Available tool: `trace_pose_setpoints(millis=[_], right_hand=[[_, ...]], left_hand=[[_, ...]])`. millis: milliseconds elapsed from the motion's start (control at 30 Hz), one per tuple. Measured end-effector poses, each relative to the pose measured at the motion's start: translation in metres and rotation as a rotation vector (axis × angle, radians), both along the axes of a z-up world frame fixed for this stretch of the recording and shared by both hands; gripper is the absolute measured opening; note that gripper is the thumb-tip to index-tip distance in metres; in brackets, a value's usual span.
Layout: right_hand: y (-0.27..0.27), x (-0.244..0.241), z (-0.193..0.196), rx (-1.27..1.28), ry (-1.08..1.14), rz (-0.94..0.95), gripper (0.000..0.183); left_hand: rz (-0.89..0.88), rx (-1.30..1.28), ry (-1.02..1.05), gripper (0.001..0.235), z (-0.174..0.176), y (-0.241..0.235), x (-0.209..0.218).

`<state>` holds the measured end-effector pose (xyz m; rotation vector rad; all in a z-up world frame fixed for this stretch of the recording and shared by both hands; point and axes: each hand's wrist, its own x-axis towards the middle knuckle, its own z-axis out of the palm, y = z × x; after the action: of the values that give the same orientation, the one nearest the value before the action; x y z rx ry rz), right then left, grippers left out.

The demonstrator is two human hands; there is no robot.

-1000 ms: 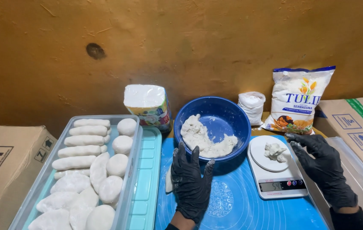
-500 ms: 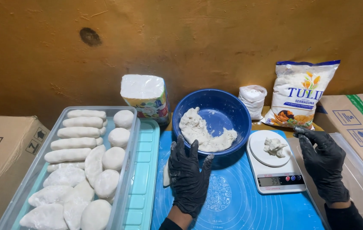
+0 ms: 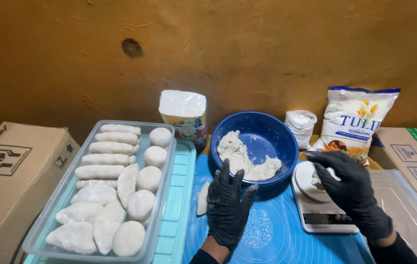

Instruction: The person is portioning dough by weight using a digital scale and then shaping each portion into an oval shape by hand.

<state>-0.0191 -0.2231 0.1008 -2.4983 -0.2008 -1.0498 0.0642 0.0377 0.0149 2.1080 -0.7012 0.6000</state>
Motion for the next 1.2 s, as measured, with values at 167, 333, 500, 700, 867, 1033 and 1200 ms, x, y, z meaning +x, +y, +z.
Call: trace_pose_setpoints(millis=[167, 333, 500, 700, 867, 1033, 1200], right_hand=[[0.019, 0.108, -0.026, 0.103, 0.595, 0.09, 0.041], [0.062, 0.152, -0.035, -0.054, 1.0, -0.057, 0.067], [0.081, 0.139, -0.041, -0.223, 0.979, -0.153, 0.026], [0.08, 0.14, -0.064, -0.204, 0.699, -0.019, 0.004], [0.07, 0.137, -0.069, 0.044, 0.748, -0.146, 0.02], [0.075, 0.102, 0.006, 0.797, 0.599, -0.101, 0.022], [0.016, 0.05, 0.044, 0.83, 0.288, -0.005, 0.027]], left_hand=[[-0.009, -0.052, -0.085, 0.048, -0.012, -0.001, 0.004], [0.025, -0.092, -0.038, 0.064, -0.033, -0.009, 0.012], [0.051, -0.076, -0.048, 0.06, -0.045, -0.014, 0.018], [0.033, -0.016, -0.055, 0.059, -0.055, -0.015, 0.021], [0.04, -0.012, -0.011, 0.06, -0.04, -0.014, 0.015], [0.015, -0.085, 0.022, 0.058, -0.04, -0.012, 0.015], [0.026, -0.083, -0.08, 0.063, -0.046, -0.013, 0.016]])
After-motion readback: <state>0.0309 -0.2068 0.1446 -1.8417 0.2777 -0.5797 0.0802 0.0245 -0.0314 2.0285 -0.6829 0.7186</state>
